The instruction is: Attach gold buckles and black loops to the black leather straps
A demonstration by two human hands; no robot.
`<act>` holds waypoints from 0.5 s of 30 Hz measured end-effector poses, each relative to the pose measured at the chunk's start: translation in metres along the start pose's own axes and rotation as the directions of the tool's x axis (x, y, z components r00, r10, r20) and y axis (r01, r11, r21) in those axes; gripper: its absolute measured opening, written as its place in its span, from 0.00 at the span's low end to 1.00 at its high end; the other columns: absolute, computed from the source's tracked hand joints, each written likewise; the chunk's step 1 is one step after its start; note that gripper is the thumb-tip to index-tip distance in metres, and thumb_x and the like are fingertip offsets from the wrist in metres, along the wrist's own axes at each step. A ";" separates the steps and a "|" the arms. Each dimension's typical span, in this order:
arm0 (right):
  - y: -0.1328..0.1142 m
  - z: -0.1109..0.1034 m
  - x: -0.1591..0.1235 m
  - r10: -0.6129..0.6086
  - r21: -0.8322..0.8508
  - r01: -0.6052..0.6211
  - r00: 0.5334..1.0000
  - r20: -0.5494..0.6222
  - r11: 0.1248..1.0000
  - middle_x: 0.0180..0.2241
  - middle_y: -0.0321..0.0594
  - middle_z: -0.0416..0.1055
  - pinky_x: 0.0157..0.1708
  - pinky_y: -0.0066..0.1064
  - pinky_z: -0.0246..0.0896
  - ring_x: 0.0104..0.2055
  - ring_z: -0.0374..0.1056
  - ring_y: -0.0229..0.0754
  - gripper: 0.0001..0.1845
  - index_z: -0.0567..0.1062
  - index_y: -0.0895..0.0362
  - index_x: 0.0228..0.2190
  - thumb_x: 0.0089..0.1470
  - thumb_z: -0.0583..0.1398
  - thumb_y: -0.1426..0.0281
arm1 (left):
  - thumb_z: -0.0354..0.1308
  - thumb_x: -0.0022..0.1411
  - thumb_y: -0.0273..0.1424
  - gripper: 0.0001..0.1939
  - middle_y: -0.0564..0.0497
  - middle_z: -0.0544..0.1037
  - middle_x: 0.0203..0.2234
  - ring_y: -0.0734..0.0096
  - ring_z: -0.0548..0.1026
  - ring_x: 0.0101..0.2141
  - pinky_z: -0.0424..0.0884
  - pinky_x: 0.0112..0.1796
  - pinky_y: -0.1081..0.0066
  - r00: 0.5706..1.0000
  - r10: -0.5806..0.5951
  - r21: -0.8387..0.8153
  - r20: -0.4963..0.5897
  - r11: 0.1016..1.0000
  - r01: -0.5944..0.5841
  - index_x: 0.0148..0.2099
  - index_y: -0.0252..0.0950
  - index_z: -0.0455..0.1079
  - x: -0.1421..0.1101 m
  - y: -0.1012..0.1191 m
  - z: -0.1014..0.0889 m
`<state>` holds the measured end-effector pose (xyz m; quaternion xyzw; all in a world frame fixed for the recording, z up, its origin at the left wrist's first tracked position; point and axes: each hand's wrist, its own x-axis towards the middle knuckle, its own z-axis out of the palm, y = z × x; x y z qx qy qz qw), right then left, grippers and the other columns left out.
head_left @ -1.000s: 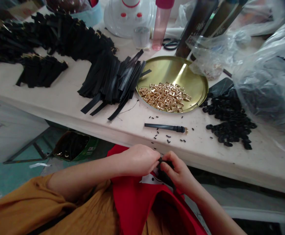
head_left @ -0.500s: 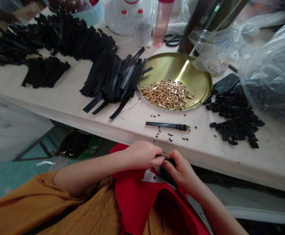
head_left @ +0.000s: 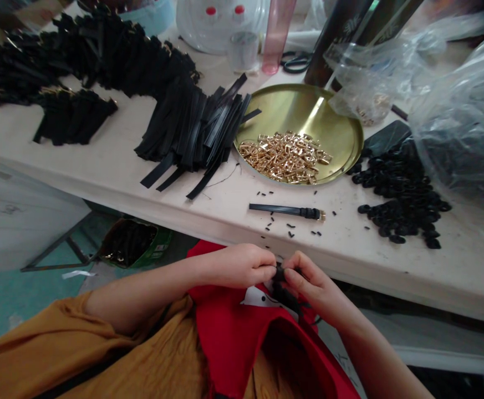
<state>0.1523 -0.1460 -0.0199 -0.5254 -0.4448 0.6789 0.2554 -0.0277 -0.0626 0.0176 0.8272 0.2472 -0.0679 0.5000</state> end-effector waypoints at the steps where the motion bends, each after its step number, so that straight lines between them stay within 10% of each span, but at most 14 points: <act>1: 0.000 0.001 -0.001 -0.007 -0.008 0.007 1.000 0.006 1.000 0.21 0.29 0.59 0.20 0.24 0.48 0.20 0.51 0.31 0.12 0.59 0.54 0.27 0.55 0.51 0.60 | 0.45 0.60 0.27 0.11 0.54 0.72 0.25 0.78 0.67 0.26 0.58 0.26 0.79 1.000 0.005 -0.013 0.006 1.000 -0.005 0.30 0.32 0.66 0.000 -0.001 0.001; 9: 0.005 0.004 -0.004 -0.190 -0.462 0.120 0.976 -0.107 0.879 0.23 0.34 0.62 0.25 0.28 0.52 0.25 0.57 0.36 0.07 0.62 0.54 0.26 0.55 0.50 0.67 | 0.45 0.61 0.33 0.13 0.51 0.74 0.25 0.73 0.68 0.26 0.54 0.24 0.76 0.997 -0.024 0.200 -0.076 0.979 0.039 0.31 0.34 0.68 0.007 -0.005 0.015; 15: 0.002 0.002 -0.002 0.020 -0.086 -0.023 0.999 -0.026 0.996 0.23 0.32 0.63 0.20 0.25 0.51 0.20 0.55 0.32 0.08 0.60 0.55 0.31 0.55 0.50 0.63 | 0.46 0.59 0.31 0.11 0.52 0.73 0.25 0.76 0.67 0.25 0.56 0.25 0.78 1.000 -0.007 0.028 0.005 1.000 0.007 0.32 0.33 0.68 0.007 -0.006 0.009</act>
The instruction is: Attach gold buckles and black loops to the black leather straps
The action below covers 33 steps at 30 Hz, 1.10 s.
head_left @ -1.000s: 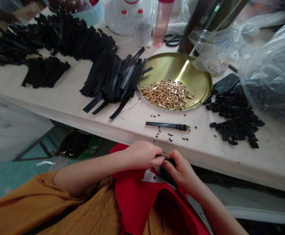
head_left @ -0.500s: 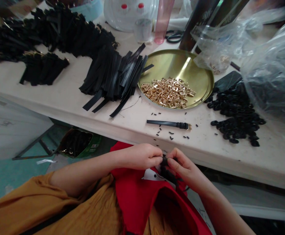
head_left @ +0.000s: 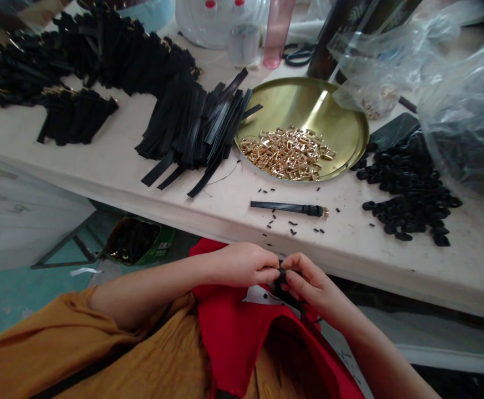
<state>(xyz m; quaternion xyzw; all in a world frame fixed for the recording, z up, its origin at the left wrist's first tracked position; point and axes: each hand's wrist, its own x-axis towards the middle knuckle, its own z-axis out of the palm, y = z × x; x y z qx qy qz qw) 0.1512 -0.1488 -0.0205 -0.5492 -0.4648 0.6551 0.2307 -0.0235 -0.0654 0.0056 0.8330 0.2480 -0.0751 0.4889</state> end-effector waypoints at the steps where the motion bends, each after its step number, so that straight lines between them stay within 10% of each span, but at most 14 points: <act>1: -0.001 0.000 0.000 0.018 0.052 -0.020 0.999 0.033 0.998 0.22 0.32 0.63 0.19 0.24 0.50 0.20 0.54 0.32 0.08 0.60 0.55 0.31 0.55 0.50 0.63 | 0.47 0.58 0.30 0.10 0.53 0.73 0.26 0.77 0.67 0.26 0.57 0.25 0.79 1.000 -0.004 -0.082 0.025 0.997 0.006 0.32 0.33 0.69 0.000 -0.001 -0.001; 7: -0.001 0.004 -0.002 -0.114 -0.182 0.093 0.988 -0.107 0.979 0.24 0.35 0.65 0.25 0.26 0.57 0.25 0.61 0.35 0.07 0.62 0.55 0.29 0.55 0.50 0.65 | 0.48 0.57 0.30 0.10 0.55 0.70 0.24 0.79 0.65 0.25 0.59 0.25 0.81 0.989 -0.092 -0.435 0.114 0.891 0.133 0.35 0.31 0.68 0.003 -0.014 0.009; 13: 0.010 0.007 -0.003 -0.233 -0.436 0.184 0.971 -0.059 0.881 0.30 0.39 0.71 0.29 0.28 0.62 0.30 0.67 0.38 0.07 0.65 0.55 0.36 0.54 0.49 0.71 | 0.47 0.58 0.33 0.12 0.52 0.74 0.26 0.75 0.68 0.26 0.58 0.26 0.78 0.995 -0.091 -0.085 0.029 0.992 0.093 0.33 0.34 0.70 0.003 -0.009 0.014; 24: 0.009 0.012 0.000 -0.257 -0.284 0.193 0.944 -0.208 0.939 0.28 0.38 0.70 0.28 0.29 0.64 0.27 0.67 0.38 0.09 0.60 0.54 0.40 0.55 0.50 0.69 | 0.46 0.60 0.29 0.09 0.55 0.68 0.22 0.78 0.66 0.25 0.60 0.26 0.81 0.986 0.019 -0.303 0.163 0.952 0.032 0.33 0.33 0.66 0.003 -0.011 -0.005; 33: 0.014 0.019 0.008 -0.174 -0.159 0.125 0.921 -0.348 0.979 0.25 0.36 0.66 0.26 0.29 0.61 0.25 0.64 0.37 0.07 0.61 0.55 0.36 0.54 0.50 0.67 | 0.45 0.59 0.31 0.11 0.48 0.73 0.27 0.71 0.69 0.28 0.62 0.28 0.75 0.991 -0.136 -0.025 0.009 0.990 0.137 0.33 0.32 0.66 0.014 -0.012 0.016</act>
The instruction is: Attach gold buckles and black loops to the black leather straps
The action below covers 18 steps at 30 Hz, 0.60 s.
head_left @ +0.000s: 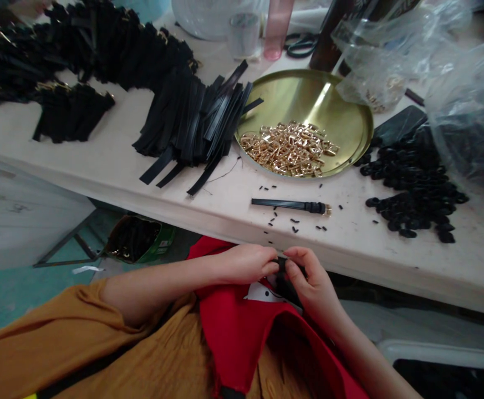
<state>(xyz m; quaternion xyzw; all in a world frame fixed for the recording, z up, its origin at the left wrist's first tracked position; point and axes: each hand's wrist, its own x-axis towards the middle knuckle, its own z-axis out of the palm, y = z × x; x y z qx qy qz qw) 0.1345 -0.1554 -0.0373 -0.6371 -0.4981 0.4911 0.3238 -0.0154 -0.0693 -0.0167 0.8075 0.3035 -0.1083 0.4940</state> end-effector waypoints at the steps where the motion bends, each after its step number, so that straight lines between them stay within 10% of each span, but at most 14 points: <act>1: 0.000 -0.001 0.001 0.005 0.010 -0.006 1.000 0.027 1.000 0.25 0.35 0.66 0.26 0.28 0.61 0.25 0.63 0.37 0.08 0.61 0.55 0.36 0.54 0.50 0.66 | 0.45 0.59 0.30 0.10 0.50 0.72 0.26 0.72 0.69 0.28 0.61 0.28 0.76 0.999 0.021 -0.053 0.028 0.998 -0.019 0.33 0.32 0.66 0.000 -0.001 -0.001; 13: -0.007 -0.018 -0.006 -0.102 -0.077 0.135 0.935 0.340 0.988 0.28 0.37 0.69 0.30 0.29 0.61 0.30 0.67 0.39 0.12 0.57 0.53 0.44 0.57 0.47 0.70 | 0.42 0.61 0.32 0.14 0.57 0.63 0.18 0.80 0.61 0.20 0.56 0.23 0.78 0.974 0.101 -0.279 0.204 0.960 -0.041 0.25 0.34 0.59 -0.013 0.005 -0.016; 18: -0.003 -0.016 -0.008 -0.123 -0.095 0.154 0.954 0.274 0.984 0.31 0.39 0.70 0.32 0.30 0.61 0.31 0.67 0.39 0.12 0.59 0.53 0.44 0.57 0.47 0.70 | 0.43 0.60 0.29 0.12 0.57 0.62 0.18 0.80 0.60 0.20 0.55 0.22 0.79 0.979 0.096 -0.252 0.181 0.966 -0.048 0.25 0.33 0.60 -0.012 0.009 -0.016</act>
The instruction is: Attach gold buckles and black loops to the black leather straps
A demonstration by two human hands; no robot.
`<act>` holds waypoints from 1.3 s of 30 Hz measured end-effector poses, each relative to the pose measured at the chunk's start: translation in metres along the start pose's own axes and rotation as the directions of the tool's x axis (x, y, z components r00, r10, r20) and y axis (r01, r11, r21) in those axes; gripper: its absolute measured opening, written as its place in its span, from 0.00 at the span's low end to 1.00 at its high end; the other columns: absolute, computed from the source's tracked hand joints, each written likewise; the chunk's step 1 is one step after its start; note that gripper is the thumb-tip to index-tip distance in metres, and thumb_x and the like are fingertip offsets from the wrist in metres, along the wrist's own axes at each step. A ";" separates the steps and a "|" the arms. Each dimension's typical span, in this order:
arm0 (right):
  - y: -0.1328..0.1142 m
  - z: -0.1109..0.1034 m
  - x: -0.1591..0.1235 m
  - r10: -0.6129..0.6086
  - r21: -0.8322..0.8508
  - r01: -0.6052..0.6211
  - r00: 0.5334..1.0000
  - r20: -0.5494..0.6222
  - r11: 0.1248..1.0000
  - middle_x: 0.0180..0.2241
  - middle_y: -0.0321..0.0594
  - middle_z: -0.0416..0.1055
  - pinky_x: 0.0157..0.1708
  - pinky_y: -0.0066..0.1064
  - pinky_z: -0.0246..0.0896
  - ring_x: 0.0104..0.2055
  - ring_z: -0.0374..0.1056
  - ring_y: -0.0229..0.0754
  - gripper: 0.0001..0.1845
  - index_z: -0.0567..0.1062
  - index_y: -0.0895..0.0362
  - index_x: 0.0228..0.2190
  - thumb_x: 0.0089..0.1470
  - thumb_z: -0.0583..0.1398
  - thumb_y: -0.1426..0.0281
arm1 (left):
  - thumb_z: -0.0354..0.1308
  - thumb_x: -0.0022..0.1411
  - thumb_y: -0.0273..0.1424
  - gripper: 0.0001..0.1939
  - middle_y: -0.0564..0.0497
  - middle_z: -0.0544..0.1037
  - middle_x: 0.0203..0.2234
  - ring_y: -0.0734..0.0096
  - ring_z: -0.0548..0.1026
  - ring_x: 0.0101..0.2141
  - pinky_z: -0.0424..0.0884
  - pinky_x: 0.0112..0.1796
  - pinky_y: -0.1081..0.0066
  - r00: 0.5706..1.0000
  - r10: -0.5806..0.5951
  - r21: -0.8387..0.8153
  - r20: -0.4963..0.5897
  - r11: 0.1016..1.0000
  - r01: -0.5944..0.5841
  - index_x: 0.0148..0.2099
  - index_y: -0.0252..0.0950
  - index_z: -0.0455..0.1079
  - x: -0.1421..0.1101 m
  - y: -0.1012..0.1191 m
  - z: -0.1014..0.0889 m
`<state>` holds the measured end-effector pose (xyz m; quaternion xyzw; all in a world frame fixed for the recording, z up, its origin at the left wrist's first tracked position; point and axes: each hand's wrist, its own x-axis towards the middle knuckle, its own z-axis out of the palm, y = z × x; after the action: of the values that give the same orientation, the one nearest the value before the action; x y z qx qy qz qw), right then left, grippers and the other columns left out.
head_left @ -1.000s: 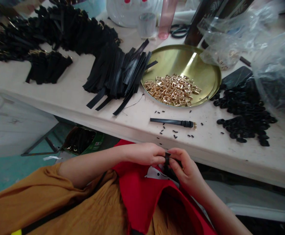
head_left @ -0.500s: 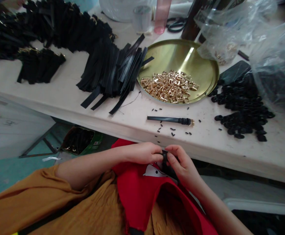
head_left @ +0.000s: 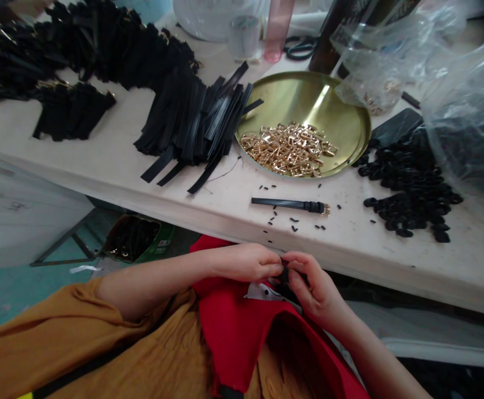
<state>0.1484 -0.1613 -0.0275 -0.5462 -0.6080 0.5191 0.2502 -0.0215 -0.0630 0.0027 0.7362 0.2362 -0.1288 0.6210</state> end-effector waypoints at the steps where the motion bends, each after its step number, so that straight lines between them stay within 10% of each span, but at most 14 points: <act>1: 0.000 0.001 0.000 0.002 -0.002 -0.002 1.000 -0.007 1.000 0.31 0.38 0.70 0.30 0.29 0.61 0.30 0.67 0.39 0.11 0.59 0.53 0.44 0.57 0.47 0.70 | 0.43 0.60 0.29 0.12 0.57 0.62 0.18 0.80 0.60 0.20 0.55 0.22 0.79 1.000 -0.002 -0.005 0.015 1.000 0.002 0.26 0.33 0.60 0.000 0.000 -0.001; 13: -0.009 -0.004 -0.003 -0.046 -0.039 0.050 0.995 0.089 0.998 0.30 0.39 0.70 0.33 0.31 0.61 0.33 0.68 0.40 0.11 0.58 0.52 0.44 0.57 0.46 0.71 | 0.46 0.60 0.29 0.09 0.58 0.61 0.19 0.82 0.57 0.20 0.56 0.23 0.81 0.997 -0.077 -0.452 -0.008 0.890 0.065 0.32 0.31 0.65 0.002 -0.016 0.024; 17: -0.004 -0.002 0.003 -0.004 0.069 -0.003 0.996 0.094 0.998 0.28 0.37 0.69 0.29 0.29 0.61 0.30 0.66 0.38 0.11 0.57 0.53 0.43 0.57 0.46 0.69 | 0.46 0.60 0.27 0.09 0.55 0.67 0.23 0.80 0.64 0.26 0.61 0.29 0.80 0.994 -0.046 -0.382 -0.097 0.924 0.006 0.31 0.30 0.65 0.005 -0.015 0.024; 22: 0.003 0.002 0.007 0.088 0.090 -0.070 0.973 -0.214 0.993 0.25 0.34 0.65 0.23 0.26 0.58 0.24 0.62 0.35 0.06 0.61 0.54 0.33 0.54 0.52 0.66 | 0.46 0.60 0.32 0.11 0.56 0.66 0.22 0.78 0.63 0.26 0.59 0.27 0.79 0.972 -0.036 -0.111 -0.230 0.994 0.010 0.29 0.32 0.64 0.003 -0.013 0.016; 30: -0.001 -0.004 0.002 -0.168 -0.150 0.135 0.958 -0.233 0.979 0.27 0.37 0.66 0.28 0.28 0.58 0.29 0.63 0.38 0.04 0.65 0.53 0.31 0.55 0.51 0.70 | 0.46 0.61 0.32 0.11 0.57 0.61 0.21 0.81 0.59 0.24 0.58 0.26 0.80 0.979 -0.014 -0.490 -0.204 0.867 -0.090 0.31 0.30 0.63 0.003 -0.014 0.025; 39: -0.006 -0.003 0.002 -0.199 -0.183 0.172 0.970 -0.140 0.968 0.24 0.35 0.66 0.26 0.26 0.58 0.26 0.62 0.36 0.06 0.66 0.54 0.28 0.53 0.51 0.73 | 0.47 0.59 0.36 0.13 0.59 0.58 0.17 0.83 0.54 0.19 0.52 0.21 0.80 0.988 -0.054 -0.552 -0.143 0.833 -0.034 0.28 0.31 0.60 -0.002 -0.017 0.032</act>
<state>0.1480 -0.1579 -0.0214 -0.5453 -0.6768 0.3951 0.2975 -0.0283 -0.0921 -0.0170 0.5320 0.3141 -0.0017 0.7863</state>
